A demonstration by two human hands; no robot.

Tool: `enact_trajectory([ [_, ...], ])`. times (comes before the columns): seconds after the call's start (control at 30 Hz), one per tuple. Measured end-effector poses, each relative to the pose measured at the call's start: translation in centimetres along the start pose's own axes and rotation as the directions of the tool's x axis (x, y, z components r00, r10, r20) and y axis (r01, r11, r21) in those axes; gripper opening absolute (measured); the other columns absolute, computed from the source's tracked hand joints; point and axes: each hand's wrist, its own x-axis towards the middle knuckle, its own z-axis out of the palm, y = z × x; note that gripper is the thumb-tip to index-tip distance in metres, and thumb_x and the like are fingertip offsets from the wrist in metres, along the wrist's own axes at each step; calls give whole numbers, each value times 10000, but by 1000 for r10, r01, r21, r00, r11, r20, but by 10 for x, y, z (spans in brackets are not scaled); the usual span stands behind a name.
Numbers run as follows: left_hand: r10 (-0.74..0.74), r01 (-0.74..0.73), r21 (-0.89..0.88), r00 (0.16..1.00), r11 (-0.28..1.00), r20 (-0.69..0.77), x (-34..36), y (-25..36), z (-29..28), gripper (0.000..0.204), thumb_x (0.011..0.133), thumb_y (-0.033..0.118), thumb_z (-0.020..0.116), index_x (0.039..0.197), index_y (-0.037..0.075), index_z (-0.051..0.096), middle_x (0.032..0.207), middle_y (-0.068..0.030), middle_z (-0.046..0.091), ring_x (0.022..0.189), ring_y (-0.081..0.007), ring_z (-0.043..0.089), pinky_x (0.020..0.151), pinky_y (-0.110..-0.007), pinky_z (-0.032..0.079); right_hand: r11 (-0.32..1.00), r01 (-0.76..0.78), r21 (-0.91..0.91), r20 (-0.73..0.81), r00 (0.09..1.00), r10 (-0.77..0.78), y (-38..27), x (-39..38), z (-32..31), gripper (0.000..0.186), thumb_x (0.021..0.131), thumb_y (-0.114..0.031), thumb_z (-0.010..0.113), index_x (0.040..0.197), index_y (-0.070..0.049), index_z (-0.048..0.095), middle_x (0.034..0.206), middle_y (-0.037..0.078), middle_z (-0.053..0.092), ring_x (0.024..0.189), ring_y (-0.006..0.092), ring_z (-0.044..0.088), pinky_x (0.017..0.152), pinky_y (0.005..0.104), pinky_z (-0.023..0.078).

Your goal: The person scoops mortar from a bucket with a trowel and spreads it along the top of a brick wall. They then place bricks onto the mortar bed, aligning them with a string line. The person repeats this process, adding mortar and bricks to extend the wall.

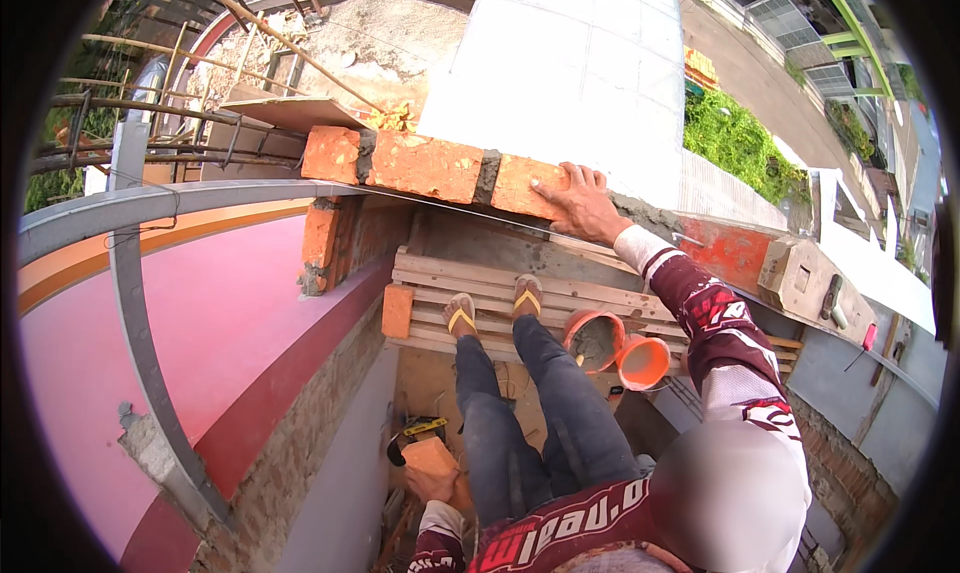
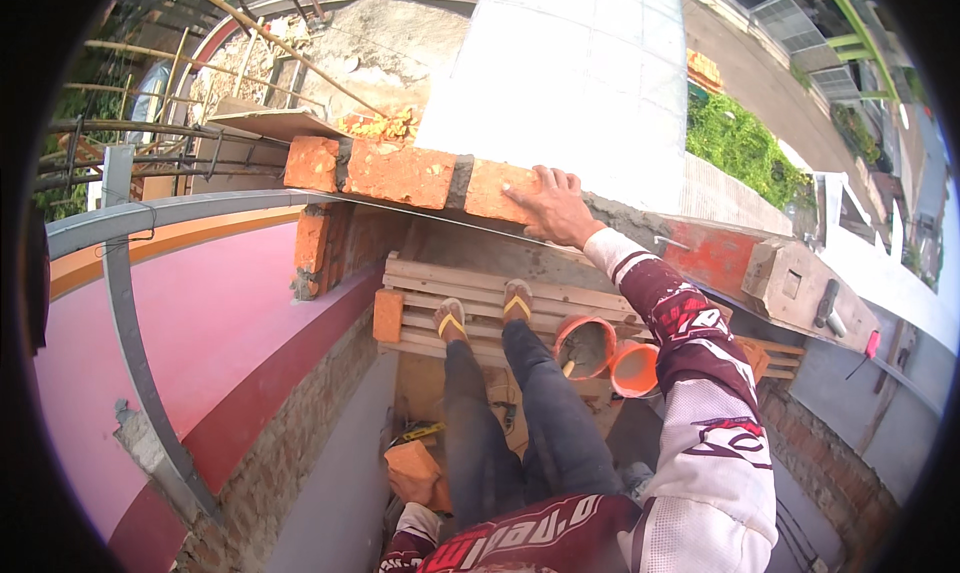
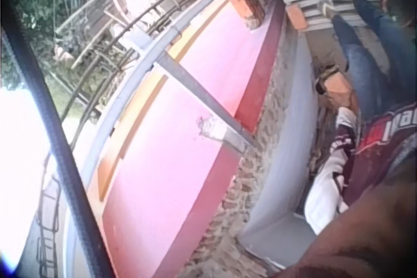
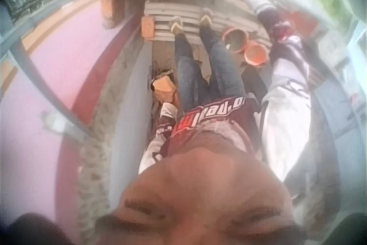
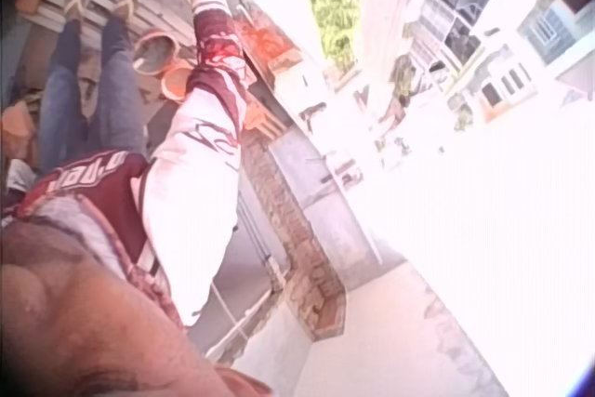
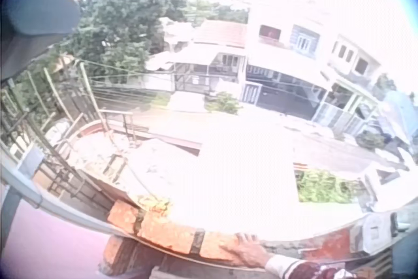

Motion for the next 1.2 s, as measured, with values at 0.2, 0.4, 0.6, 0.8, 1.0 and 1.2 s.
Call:
enact_trajectory([
  [0.2, -12, 11, -57, 1000, 998, -13, 16, 15, -6, 1327, 526, 410, 968, 1526, -11, 204, 1493, -259, 361, 1407, -446, 342, 1198, -515, 313, 960, -114, 254, 55, 993, 103, 26, 11, -3, 806, 912, -380, 735, 1602, -286, 327, 1510, 175, 435, 1341, 395, 438, 1100, 597, 390],
  [0.4, 73, -74, -10, 996, 997, -49, 24, 23, -15, 1354, 516, 429, 966, 1533, -17, 192, 1496, -252, 355, 1434, -430, 309, 1215, -513, 283, 918, -88, 386, 64, 996, 69, 26, 9, 8, 827, 904, -301, 747, 1603, -207, 316, 1450, 197, 488, 1247, 428, 503, 1093, 523, 441],
  [0.6, 42, -42, -4, 999, 999, 6, 33, 23, -27, 1319, 515, 428, 943, 1514, -54, 229, 1478, -269, 357, 1418, -435, 312, 1224, -504, 253, 923, -37, 383, -11, 999, 44, 25, 5, 11, 832, 895, -299, 755, 1599, -194, 324, 1405, 214, 517, 1229, 436, 512, 1080, 514, 436],
  [0.8, 126, -126, 6, 992, 992, -17, 40, 42, -44, 1337, 505, 417, 960, 1523, -34, 221, 1502, -242, 344, 1435, -425, 297, 1224, -512, 255, 938, -53, 343, 39, 998, 42, 22, 5, 5, 845, 894, -338, 752, 1599, -162, 322, 1415, 214, 517, 1235, 414, 517, 1079, 500, 428],
  [1.0, 203, -203, 3, 979, 979, -31, 48, 107, -73, 1319, 527, 353, 964, 1527, -38, 199, 1492, -260, 329, 1420, -436, 295, 1218, -513, 269, 949, -93, 302, -390, 896, 212, -19, -9, -29, 664, 934, -299, 712, 1515, -114, 450, 1431, 176, 527, 1268, 371, 512, 1051, 505, 461],
  [1.2, 366, -363, -88, 930, 927, 16, 50, 211, -84, 1284, 553, 307, 959, 1522, -48, 197, 1459, -262, 349, 1414, -427, 310, 1214, -505, 267, 498, 67, 864, -168, 973, 161, -173, -152, 31, 359, 932, -240, 699, 1197, -2, 654, 1114, 188, 672, 1015, 389, 661, 872, 452, 540],
])
